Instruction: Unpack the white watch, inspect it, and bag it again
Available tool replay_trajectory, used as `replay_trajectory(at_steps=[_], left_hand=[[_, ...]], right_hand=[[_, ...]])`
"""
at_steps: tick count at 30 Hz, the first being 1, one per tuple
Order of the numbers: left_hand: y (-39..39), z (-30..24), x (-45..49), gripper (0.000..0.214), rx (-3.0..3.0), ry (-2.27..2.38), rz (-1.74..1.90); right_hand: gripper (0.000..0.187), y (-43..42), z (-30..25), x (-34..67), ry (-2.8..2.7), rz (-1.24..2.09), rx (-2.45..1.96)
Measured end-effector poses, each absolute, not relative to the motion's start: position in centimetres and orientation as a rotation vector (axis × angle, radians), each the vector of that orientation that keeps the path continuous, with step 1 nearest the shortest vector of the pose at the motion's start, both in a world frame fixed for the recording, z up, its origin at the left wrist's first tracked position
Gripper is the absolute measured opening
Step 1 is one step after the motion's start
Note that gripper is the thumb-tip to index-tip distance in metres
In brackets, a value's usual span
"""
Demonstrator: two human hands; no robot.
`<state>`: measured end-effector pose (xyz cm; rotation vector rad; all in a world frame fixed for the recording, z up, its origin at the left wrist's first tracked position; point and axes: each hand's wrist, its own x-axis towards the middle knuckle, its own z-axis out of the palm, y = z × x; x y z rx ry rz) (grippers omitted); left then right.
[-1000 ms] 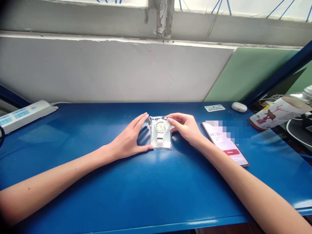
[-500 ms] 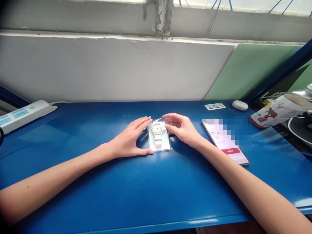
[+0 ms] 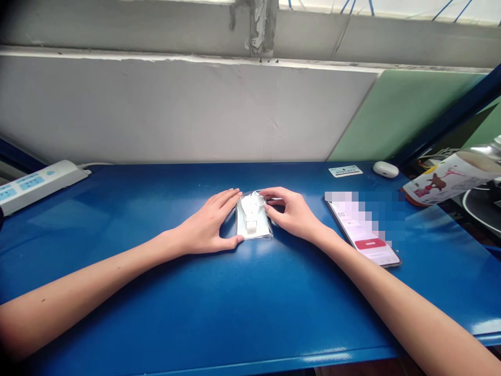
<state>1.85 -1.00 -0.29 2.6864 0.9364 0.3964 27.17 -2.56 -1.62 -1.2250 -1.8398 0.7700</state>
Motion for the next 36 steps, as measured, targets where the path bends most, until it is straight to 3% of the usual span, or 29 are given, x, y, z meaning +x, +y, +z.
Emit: replay_trajectory(at_steps=[4,7,12,15,36], left_hand=[[-0.9,-0.4,1.8,0.087,2.69,0.932,0.383],[-0.9,-0.4,1.8,0.085,2.695,0.919,0.376],[-1.0,-0.2,1.9,0.085,2.698,0.945,0.319],[-1.0,-0.1,2.0,0.086,2.695,0.955,0.311],[-1.0,-0.4,2.0,0.086,2.704,1.024,0.381]], right_hand=[[0.031,-2.7,-1.3,27.5,-2.057,0.435,-1.259],[0.041,-3.0,-0.8,27.8,-2.192,0.394,-1.261],[0.085,-3.4,0.0,28.4,-2.474,0.55,-1.275],[0.097,-3.3,0.1,28.6,-2.521,0.555,-1.307],[0.107,-2.8,-0.4,28.9,-2.517,0.512,-1.343]])
